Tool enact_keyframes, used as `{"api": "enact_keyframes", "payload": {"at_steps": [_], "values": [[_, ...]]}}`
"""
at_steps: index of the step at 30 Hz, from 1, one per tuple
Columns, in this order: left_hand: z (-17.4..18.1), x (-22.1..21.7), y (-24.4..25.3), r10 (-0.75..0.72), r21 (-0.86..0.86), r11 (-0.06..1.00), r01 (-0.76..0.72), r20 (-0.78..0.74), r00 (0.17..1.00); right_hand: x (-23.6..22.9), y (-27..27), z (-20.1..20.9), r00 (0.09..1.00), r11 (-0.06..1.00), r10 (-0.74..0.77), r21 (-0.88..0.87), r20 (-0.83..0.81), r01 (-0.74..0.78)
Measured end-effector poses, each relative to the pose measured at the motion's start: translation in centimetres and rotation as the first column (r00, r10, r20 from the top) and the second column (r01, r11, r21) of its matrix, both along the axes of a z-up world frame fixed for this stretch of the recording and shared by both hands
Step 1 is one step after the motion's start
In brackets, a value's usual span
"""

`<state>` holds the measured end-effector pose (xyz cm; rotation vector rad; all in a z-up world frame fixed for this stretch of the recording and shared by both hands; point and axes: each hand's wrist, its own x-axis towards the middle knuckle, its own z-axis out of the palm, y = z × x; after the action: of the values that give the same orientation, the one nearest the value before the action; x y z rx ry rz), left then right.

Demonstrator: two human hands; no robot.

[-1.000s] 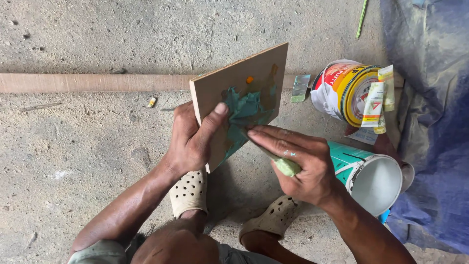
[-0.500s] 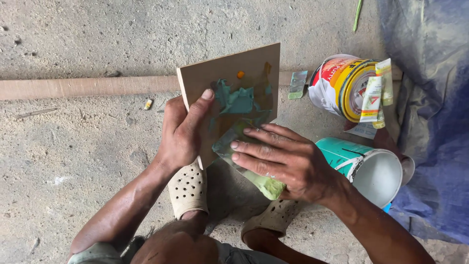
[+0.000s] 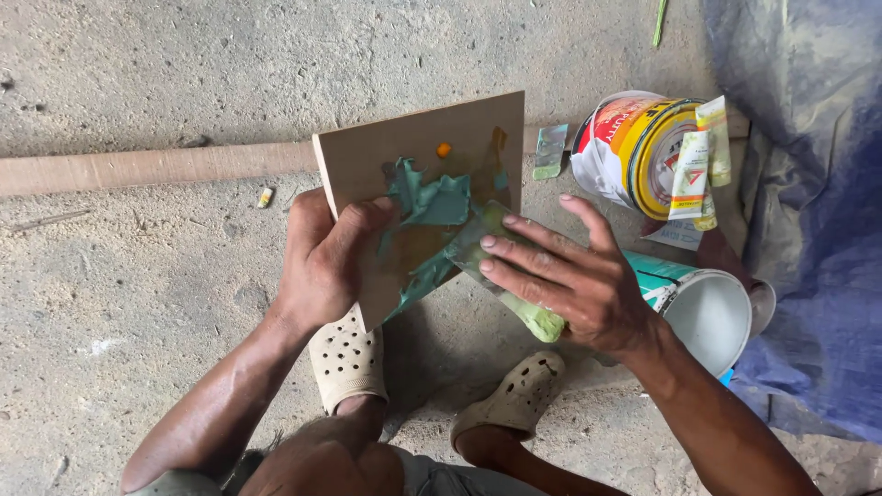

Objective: Mixing and preparing putty on a wooden board using a scraper and hardener

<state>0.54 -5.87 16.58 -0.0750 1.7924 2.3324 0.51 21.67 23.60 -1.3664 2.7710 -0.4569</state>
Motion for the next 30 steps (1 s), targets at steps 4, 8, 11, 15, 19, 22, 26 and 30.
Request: {"api": "enact_keyframes", "payload": {"at_steps": [4, 8, 11, 15, 19, 22, 26, 30], "values": [[0.0, 0.0, 0.3, -0.002, 0.027, 1.0, 0.001, 0.023, 1.0, -0.1, 1.1, -0.6, 0.999, 0.999, -0.032, -0.019, -0.028, 0.031], [0.1, -0.1, 0.4, -0.015, -0.019, 1.0, 0.013, -0.089, 0.996, -0.7, 1.8, 0.0, 0.997, 0.997, -0.067, -0.025, 0.038, 0.068], [-1.4, 0.2, 1.6, 0.031, -0.026, 0.999, -0.038, -0.234, 0.972, -0.5, 2.6, -1.1, 0.979, 0.978, -0.145, -0.129, 0.142, 0.164], [-2.4, 0.4, 3.4, 0.122, 0.015, 0.992, -0.128, -0.418, 0.9, 0.0, 2.4, -1.2, 0.865, 0.865, -0.316, -0.256, 0.39, 0.432], [-1.5, 0.1, 4.6, 0.157, -0.005, 0.983, -0.184, -0.502, 0.851, 1.3, 2.2, -1.5, 0.769, 0.789, -0.342, -0.28, 0.54, 0.547], [-1.6, -0.3, 5.6, 0.17, -0.021, 0.976, -0.215, -0.541, 0.823, 2.1, 1.7, -1.9, 0.659, 0.673, -0.435, -0.265, 0.613, 0.691], [-1.5, -0.8, 6.5, 0.202, -0.037, 0.965, -0.261, -0.532, 0.823, 3.0, 2.1, -3.1, 0.544, 0.579, -0.486, -0.214, 0.684, 0.786], [-1.8, -1.5, 7.1, 0.219, -0.078, 0.948, -0.308, -0.541, 0.812, 2.7, 2.7, -5.1, 0.953, 0.943, -0.261, -0.171, 0.152, 0.285]]}}
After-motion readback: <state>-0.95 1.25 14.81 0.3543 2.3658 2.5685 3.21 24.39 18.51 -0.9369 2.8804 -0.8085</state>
